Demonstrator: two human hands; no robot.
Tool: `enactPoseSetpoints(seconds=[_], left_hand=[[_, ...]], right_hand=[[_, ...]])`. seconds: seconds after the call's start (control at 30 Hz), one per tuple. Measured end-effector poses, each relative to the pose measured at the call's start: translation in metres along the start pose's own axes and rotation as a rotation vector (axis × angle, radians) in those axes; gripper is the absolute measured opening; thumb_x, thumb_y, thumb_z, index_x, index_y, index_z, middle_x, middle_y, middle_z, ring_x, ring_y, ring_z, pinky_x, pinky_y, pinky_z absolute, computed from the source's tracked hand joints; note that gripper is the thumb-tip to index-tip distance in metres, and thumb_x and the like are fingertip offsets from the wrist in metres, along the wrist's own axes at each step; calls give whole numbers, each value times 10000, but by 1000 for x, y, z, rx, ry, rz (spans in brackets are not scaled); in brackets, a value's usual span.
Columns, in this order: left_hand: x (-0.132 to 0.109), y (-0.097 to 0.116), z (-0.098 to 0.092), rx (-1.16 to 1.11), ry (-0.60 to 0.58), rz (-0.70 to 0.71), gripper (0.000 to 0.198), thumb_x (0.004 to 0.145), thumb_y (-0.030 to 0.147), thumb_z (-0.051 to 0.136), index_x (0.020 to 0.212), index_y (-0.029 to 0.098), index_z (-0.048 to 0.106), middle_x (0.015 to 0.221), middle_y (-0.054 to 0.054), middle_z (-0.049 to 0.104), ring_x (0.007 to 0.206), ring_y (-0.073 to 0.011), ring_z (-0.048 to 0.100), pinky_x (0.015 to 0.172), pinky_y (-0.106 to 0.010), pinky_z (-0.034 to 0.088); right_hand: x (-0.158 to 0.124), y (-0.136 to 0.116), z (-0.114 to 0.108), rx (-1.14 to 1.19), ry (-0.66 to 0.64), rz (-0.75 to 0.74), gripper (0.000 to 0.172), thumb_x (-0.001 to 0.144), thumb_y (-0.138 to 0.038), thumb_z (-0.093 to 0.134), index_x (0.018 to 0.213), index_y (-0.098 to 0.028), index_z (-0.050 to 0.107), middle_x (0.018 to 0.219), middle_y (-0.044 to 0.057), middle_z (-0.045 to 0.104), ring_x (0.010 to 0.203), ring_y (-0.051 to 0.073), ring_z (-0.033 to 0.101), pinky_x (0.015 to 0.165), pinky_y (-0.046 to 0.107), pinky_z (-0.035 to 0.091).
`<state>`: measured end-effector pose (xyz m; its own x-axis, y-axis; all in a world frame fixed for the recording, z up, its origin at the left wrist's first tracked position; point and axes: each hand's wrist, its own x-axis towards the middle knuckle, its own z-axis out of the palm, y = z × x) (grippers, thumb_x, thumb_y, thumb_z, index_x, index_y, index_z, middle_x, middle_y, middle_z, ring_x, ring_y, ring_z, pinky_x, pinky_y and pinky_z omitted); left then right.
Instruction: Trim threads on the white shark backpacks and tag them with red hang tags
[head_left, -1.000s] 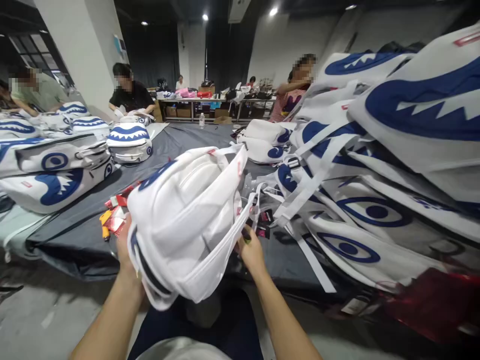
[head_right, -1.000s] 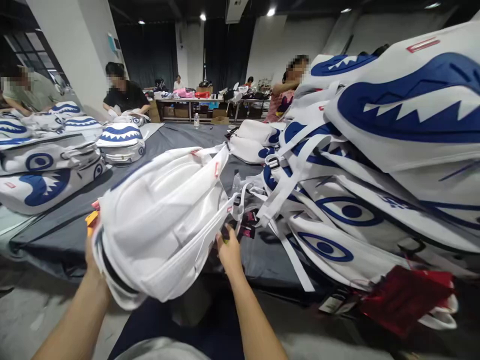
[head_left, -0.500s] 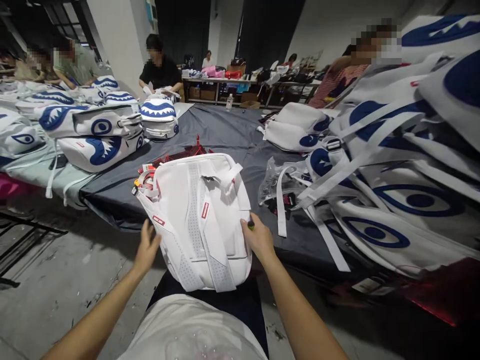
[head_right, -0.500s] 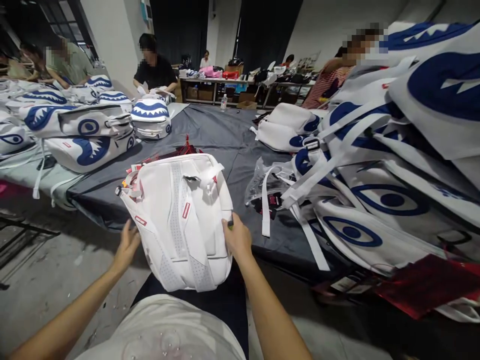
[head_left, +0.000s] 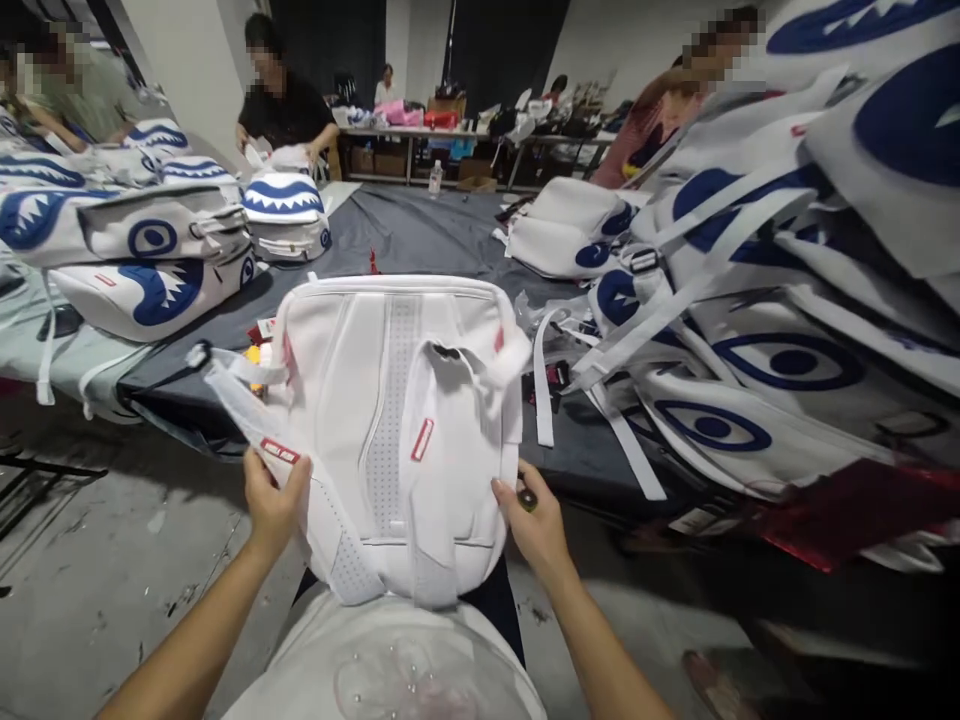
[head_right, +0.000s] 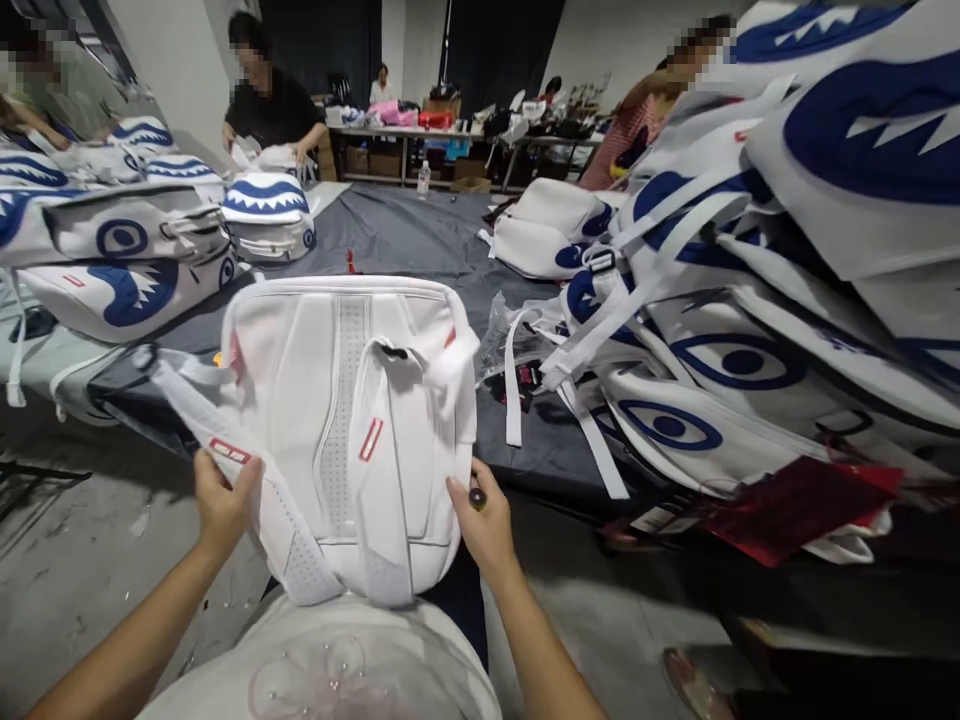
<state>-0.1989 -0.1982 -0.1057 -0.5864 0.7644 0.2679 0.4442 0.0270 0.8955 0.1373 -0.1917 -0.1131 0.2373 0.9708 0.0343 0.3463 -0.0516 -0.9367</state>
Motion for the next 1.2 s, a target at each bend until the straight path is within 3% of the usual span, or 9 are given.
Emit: enactPoseSetpoints(seconds=[0.2,0.33,0.43,0.57,0.67,0.73,0.9,1.0,1.2], left_hand=[[4,-13,20,233,-220,-128,467,748,548,630,1023,224,437,938,-94,641,953,-331,665,889,-493,533],[11,-14,36,293,-278,-124,521,799,542,600,1167,204,452,1068,-147,674,1052,-361,665,895,-504,531],[5,-16,35,265,-292,-79,657,823,568,582,1320,174,410,1195,-186,650,1128,-367,644,932,-508,522],[-5,-16,23,331,-50,237,966,841,562,607,1540,82,144,1550,-292,317,1448,-405,339,1147,-585,325],[-7,-3,16,439,60,600,925,849,415,660,1560,123,144,1601,-273,218,1507,-410,195,1184,-624,220],[-7,14,23,403,-97,890,709,864,278,640,1495,223,321,1522,-185,415,1460,-350,331,1181,-578,262],[6,82,111,403,-613,1202,334,945,186,491,1274,209,544,1388,-124,580,1326,-277,488,1119,-498,362],[22,123,180,569,-793,1353,262,957,272,522,1169,148,612,1272,-150,637,1218,-292,548,1094,-501,351],[41,160,243,693,-1091,1547,270,934,391,574,875,159,698,935,-98,698,907,-257,605,810,-401,394]], right_hand=[[-4,11,1,-329,-30,156,429,828,-325,532,1201,-140,636,1068,149,731,1017,315,665,912,442,499],[-6,-50,15,-539,159,-201,496,899,-221,472,1379,-117,546,1339,210,600,1272,352,519,1063,522,386],[-19,-95,56,-376,-157,-496,468,967,-336,451,1405,-198,538,1319,141,629,1230,272,564,1052,425,442],[-19,-115,105,-351,-606,-335,641,931,-576,500,1467,-226,485,1378,143,593,1276,321,549,1041,474,451],[-13,-99,86,-394,-474,-120,843,852,-706,540,1544,-255,373,1636,156,245,1513,410,167,1170,612,230],[-9,-80,53,-352,-342,-17,892,837,-745,519,1563,-263,329,1673,130,120,1537,384,28,1200,619,135],[7,-27,-4,-13,-56,164,895,785,-876,373,1215,-154,678,1130,165,720,1100,319,649,999,491,481],[27,-7,-1,366,116,232,889,757,-926,282,906,-147,685,505,25,580,502,179,548,554,333,492],[37,16,21,559,313,-69,599,957,-647,372,1210,-155,602,677,17,674,648,168,653,644,304,526]])
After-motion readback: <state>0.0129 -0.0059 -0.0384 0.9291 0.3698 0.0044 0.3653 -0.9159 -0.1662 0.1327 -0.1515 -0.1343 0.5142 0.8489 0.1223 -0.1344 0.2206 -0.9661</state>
